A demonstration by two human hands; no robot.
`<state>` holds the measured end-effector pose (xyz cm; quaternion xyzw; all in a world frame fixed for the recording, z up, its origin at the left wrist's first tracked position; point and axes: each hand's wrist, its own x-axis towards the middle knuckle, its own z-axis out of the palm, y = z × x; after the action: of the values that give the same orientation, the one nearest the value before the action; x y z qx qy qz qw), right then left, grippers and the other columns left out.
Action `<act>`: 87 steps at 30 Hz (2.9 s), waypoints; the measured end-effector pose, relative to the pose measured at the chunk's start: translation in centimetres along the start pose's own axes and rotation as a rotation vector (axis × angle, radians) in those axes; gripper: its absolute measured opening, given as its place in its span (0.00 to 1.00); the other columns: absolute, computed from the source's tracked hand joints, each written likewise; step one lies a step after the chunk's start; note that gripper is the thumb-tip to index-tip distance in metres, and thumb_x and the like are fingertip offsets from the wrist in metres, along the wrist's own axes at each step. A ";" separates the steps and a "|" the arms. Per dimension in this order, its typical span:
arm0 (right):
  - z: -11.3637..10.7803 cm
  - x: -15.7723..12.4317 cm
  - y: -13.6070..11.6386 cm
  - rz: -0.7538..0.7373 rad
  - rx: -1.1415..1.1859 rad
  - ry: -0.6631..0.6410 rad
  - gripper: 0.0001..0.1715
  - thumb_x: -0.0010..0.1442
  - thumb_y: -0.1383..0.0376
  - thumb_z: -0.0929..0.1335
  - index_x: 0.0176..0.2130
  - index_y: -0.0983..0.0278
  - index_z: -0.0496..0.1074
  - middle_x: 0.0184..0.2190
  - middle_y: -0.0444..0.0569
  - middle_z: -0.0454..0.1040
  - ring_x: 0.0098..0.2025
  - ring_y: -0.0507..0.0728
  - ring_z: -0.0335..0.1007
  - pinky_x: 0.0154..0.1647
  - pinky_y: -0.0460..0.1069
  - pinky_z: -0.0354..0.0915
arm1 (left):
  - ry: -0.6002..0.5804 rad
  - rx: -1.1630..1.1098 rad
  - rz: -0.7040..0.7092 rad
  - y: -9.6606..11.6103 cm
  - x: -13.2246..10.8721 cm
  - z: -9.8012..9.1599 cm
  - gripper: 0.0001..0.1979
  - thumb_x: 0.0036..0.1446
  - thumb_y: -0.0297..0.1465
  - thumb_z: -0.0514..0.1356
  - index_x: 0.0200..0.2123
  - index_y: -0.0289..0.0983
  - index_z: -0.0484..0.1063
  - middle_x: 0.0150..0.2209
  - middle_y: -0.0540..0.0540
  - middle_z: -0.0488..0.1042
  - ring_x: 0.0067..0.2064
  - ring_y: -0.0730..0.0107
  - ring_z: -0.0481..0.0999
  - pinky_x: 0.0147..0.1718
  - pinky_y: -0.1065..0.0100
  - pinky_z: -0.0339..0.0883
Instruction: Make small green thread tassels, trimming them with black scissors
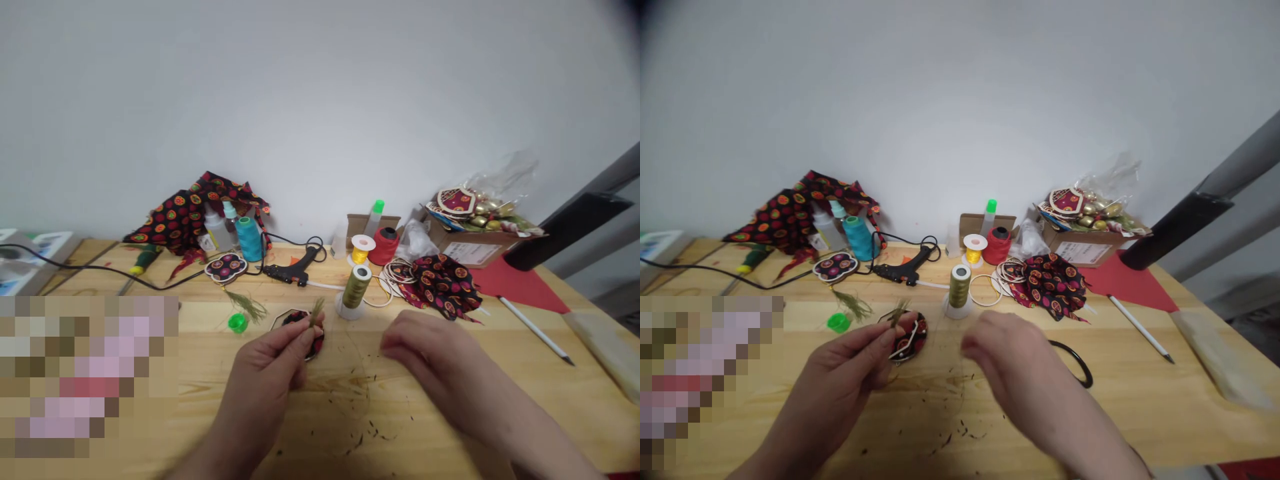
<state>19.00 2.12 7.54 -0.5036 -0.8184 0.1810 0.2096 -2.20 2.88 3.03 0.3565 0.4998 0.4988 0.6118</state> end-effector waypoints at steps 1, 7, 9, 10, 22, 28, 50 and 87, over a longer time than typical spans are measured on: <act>0.4 0.0 -0.7 -0.047 -0.055 -0.022 0.11 0.62 0.72 0.62 0.31 0.62 0.69 0.29 0.44 0.70 0.31 0.53 0.64 0.32 0.48 0.58 | -0.028 -0.008 -0.024 0.1 -0.2 0.4 0.13 0.47 0.36 0.67 0.35 0.36 0.81 0.18 0.55 0.64 0.19 0.82 0.52 0.17 0.76 0.44; 2.1 0.9 -2.6 -0.275 -0.272 0.072 0.10 0.60 0.73 0.64 0.28 0.64 0.69 0.27 0.46 0.70 0.29 0.55 0.62 0.32 0.51 0.58 | -0.113 0.024 -0.101 -0.6 -1.2 2.2 0.10 0.49 0.36 0.65 0.27 0.35 0.78 0.12 0.58 0.57 0.15 0.81 0.52 0.15 0.75 0.45; 2.2 1.0 -2.3 -0.250 -0.237 0.074 0.10 0.62 0.72 0.64 0.29 0.63 0.69 0.28 0.46 0.71 0.30 0.55 0.62 0.33 0.51 0.58 | -0.140 -0.006 -0.101 -0.8 -1.3 2.2 0.11 0.50 0.36 0.64 0.22 0.34 0.76 0.14 0.57 0.60 0.15 0.82 0.52 0.15 0.75 0.44; 2.2 1.1 -2.0 -0.229 -0.201 0.070 0.10 0.62 0.71 0.63 0.30 0.63 0.70 0.29 0.46 0.71 0.32 0.55 0.63 0.33 0.51 0.58 | -0.156 -0.020 -0.105 -0.8 -1.2 2.2 0.11 0.50 0.36 0.64 0.21 0.34 0.74 0.15 0.56 0.61 0.15 0.83 0.52 0.15 0.75 0.45; 0.7 1.0 -0.3 -0.123 0.006 0.074 0.09 0.62 0.73 0.63 0.34 0.64 0.71 0.33 0.47 0.70 0.35 0.54 0.64 0.35 0.48 0.59 | -0.108 -0.022 -0.149 -1.0 -1.0 1.8 0.10 0.48 0.36 0.65 0.22 0.35 0.75 0.17 0.55 0.63 0.15 0.83 0.54 0.14 0.76 0.44; 0.9 -0.1 -0.7 -0.210 -0.132 0.133 0.11 0.61 0.74 0.62 0.31 0.64 0.69 0.30 0.47 0.70 0.32 0.54 0.61 0.32 0.49 0.56 | -0.014 0.122 -0.048 -0.5 -0.7 1.2 0.13 0.51 0.38 0.63 0.32 0.35 0.81 0.12 0.58 0.56 0.16 0.81 0.52 0.15 0.76 0.43; 2.2 1.3 0.6 -0.190 -0.068 0.307 0.08 0.62 0.70 0.64 0.33 0.64 0.72 0.31 0.48 0.73 0.34 0.56 0.66 0.35 0.51 0.59 | -0.108 -0.105 -0.245 -1.1 -1.3 2.3 0.12 0.41 0.37 0.70 0.20 0.34 0.75 0.15 0.56 0.62 0.15 0.85 0.53 0.13 0.78 0.44; 5.8 0.2 -2.5 0.260 1.107 0.230 0.03 0.44 0.68 0.75 0.23 0.59 0.80 0.22 0.42 0.68 0.28 0.51 0.63 0.33 0.47 0.62 | -0.058 -0.108 -0.238 -1.2 -1.0 2.0 0.12 0.39 0.39 0.70 0.25 0.36 0.80 0.11 0.59 0.56 0.15 0.80 0.54 0.14 0.77 0.47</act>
<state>13.96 0.76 3.94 -0.4317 -0.5052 0.5503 0.5055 0.07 1.71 2.72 0.2756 0.4932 0.4383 0.6991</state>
